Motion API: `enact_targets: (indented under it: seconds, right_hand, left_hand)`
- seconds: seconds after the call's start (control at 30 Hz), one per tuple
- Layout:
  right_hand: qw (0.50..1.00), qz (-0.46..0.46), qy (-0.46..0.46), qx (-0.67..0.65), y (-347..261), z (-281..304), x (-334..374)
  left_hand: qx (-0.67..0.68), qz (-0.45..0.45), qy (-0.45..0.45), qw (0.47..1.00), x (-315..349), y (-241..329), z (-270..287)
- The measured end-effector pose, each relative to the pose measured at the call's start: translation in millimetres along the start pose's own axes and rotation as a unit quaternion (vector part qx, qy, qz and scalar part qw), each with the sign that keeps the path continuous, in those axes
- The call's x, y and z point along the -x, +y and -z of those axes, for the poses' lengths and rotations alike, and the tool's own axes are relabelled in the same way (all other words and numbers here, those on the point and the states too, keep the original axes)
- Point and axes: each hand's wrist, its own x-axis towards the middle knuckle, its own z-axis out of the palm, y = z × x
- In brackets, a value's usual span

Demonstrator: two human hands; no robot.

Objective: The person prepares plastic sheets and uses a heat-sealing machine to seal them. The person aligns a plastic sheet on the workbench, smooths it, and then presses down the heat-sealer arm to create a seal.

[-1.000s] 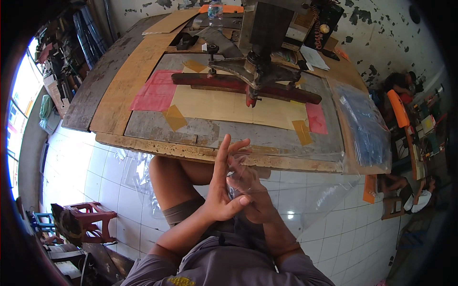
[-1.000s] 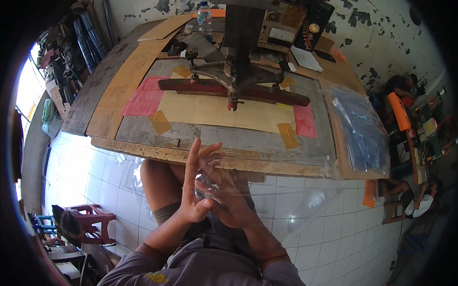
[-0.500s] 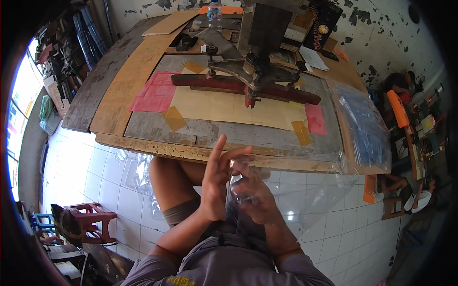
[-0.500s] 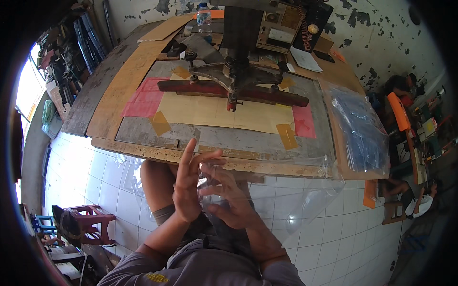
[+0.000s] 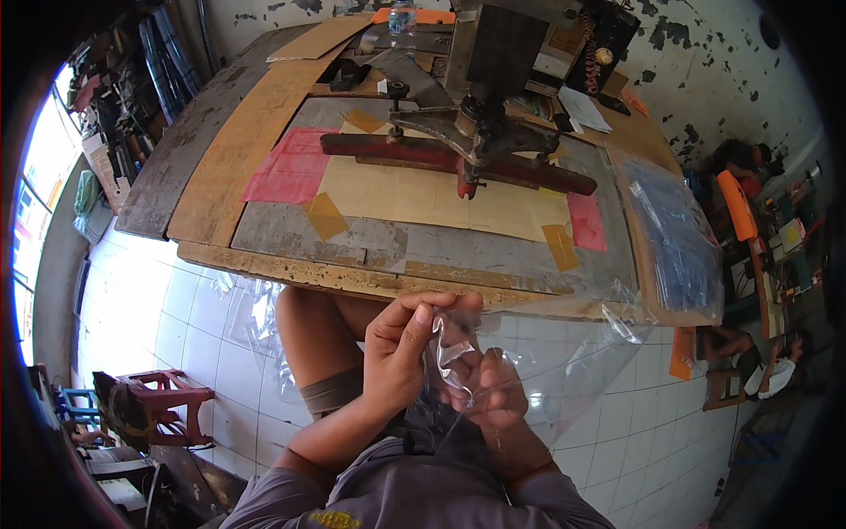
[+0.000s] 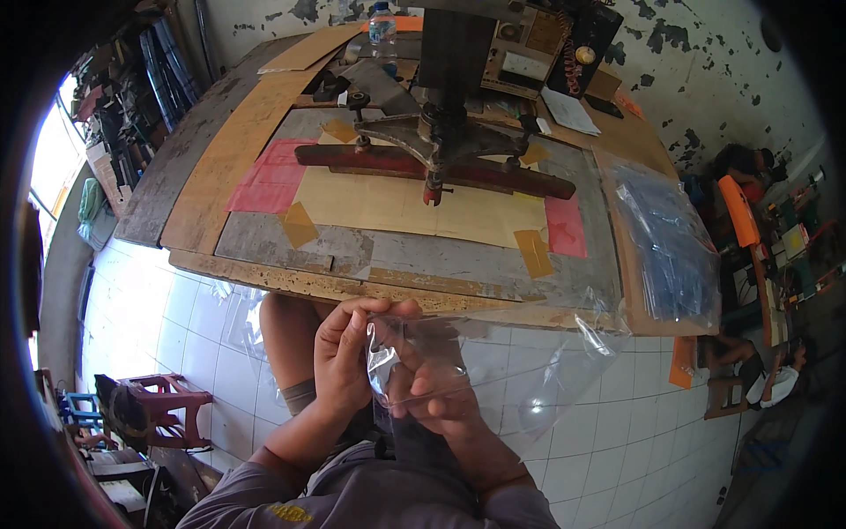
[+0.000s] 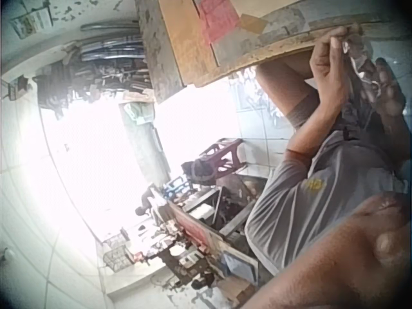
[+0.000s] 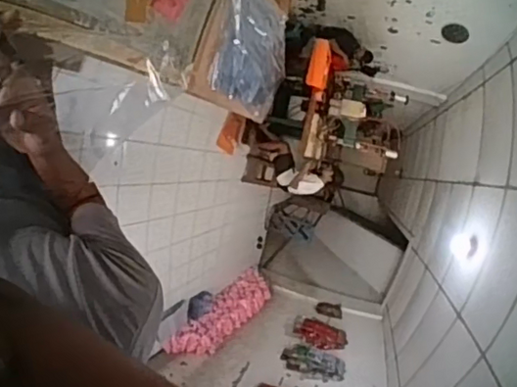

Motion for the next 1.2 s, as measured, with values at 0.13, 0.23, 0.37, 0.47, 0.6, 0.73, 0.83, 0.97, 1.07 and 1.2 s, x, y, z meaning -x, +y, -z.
enact_targets:
  seconds: [0.13, 0.23, 0.37, 0.47, 0.6, 0.73, 0.83, 0.97, 1.07, 1.2]
  right_hand:
    - [0.993, 0.007, 0.004, -0.117, 6, -6, -1]
    - [0.985, 0.010, -0.021, -0.170, 12, -3, -4]
    - [0.980, 0.013, -0.016, -0.196, 13, -4, -8]
    - [0.988, 0.010, -0.013, -0.154, 11, 3, -5]
    - [0.999, 0.019, 0.019, 0.044, 1, 1, -8]
    - [0.995, 0.050, 0.009, 0.087, 1, 7, -11]
    - [0.995, 0.030, 0.030, 0.093, -1, 6, -5]
    - [0.952, 0.022, 0.112, 0.284, 3, -4, -5]
    - [0.906, -0.002, 0.127, 0.404, 4, 3, 3]
    - [0.880, 0.040, 0.119, 0.458, 5, 2, 4]
  left_hand:
    - [0.008, -0.019, 0.009, 1.000, 1, -4, -2]
    - [0.003, -0.040, 0.001, 0.999, 1, -5, -4]
    - [0.005, -0.059, -0.007, 0.998, -1, -10, -1]
    - [0.029, -0.067, -0.027, 0.997, -3, -14, 3]
    - [-0.006, -0.093, -0.020, 0.995, -9, -12, 1]
    - [-0.163, -0.188, -0.067, 0.966, -10, -6, 2]
    - [-0.205, -0.170, -0.112, 0.957, -8, -1, -2]
    - [-0.225, -0.172, -0.111, 0.952, -13, -7, 0]
    - [-0.251, -0.179, -0.133, 0.942, -18, -5, 4]
    - [-0.204, -0.172, -0.120, 0.956, -20, -10, 1]
